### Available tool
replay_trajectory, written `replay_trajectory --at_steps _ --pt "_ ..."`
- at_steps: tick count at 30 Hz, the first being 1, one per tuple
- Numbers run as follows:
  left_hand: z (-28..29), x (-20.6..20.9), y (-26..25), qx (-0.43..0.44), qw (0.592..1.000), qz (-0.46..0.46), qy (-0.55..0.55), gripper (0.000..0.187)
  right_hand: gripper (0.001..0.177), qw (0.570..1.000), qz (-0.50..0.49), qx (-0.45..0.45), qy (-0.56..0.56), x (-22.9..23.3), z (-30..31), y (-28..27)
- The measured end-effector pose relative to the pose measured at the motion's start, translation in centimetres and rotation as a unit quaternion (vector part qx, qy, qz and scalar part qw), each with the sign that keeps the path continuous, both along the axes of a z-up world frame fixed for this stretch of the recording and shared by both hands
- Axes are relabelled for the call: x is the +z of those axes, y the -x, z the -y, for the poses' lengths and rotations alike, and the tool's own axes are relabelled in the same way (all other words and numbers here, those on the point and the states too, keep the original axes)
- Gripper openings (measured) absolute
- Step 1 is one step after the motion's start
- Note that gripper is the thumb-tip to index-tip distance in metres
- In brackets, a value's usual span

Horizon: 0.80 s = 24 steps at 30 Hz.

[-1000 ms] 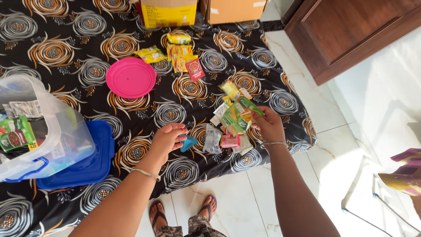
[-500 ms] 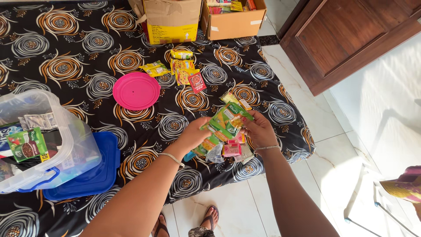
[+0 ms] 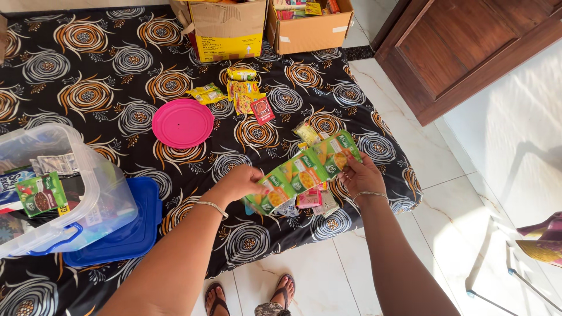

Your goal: The person sorts various packaged food items, toys, and household supplies by hand, placing some into a plastic bin and others into a cardboard box on a bed.

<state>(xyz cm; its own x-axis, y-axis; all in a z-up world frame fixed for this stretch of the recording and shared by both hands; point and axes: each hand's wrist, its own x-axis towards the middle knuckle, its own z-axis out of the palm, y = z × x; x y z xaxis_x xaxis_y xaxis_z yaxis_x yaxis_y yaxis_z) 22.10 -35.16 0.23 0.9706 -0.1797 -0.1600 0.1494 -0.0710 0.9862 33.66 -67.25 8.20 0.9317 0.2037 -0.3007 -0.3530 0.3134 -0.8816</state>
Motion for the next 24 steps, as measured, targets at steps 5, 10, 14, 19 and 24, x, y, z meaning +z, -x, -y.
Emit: replay_trajectory --at_steps 5,10,14,19,24 --pt "-1.5 -0.2 1.5 -0.004 0.986 -0.042 -0.159 0.032 0.015 0.999 -0.028 -0.024 -0.017 -1.1 1.1 0.1" --pt "-4.0 -0.6 2.7 -0.021 0.987 -0.068 -0.146 0.031 0.02 0.997 -0.06 -0.046 -0.004 -2.1 1.7 0.0" --pt "-6.1 0.2 3.4 -0.006 0.974 -0.067 -0.215 0.033 0.021 0.992 -0.09 -0.085 -0.021 -2.7 3.0 -0.8" --pt "-6.1 1.3 5.5 0.183 0.971 -0.135 0.071 0.032 0.021 0.991 -0.097 -0.083 -0.03 -3.2 4.0 -1.2" --pt "-3.6 2.6 6.0 0.339 0.857 -0.218 0.321 0.032 0.021 0.99 -0.104 -0.077 -0.049 -3.6 3.5 -0.9"
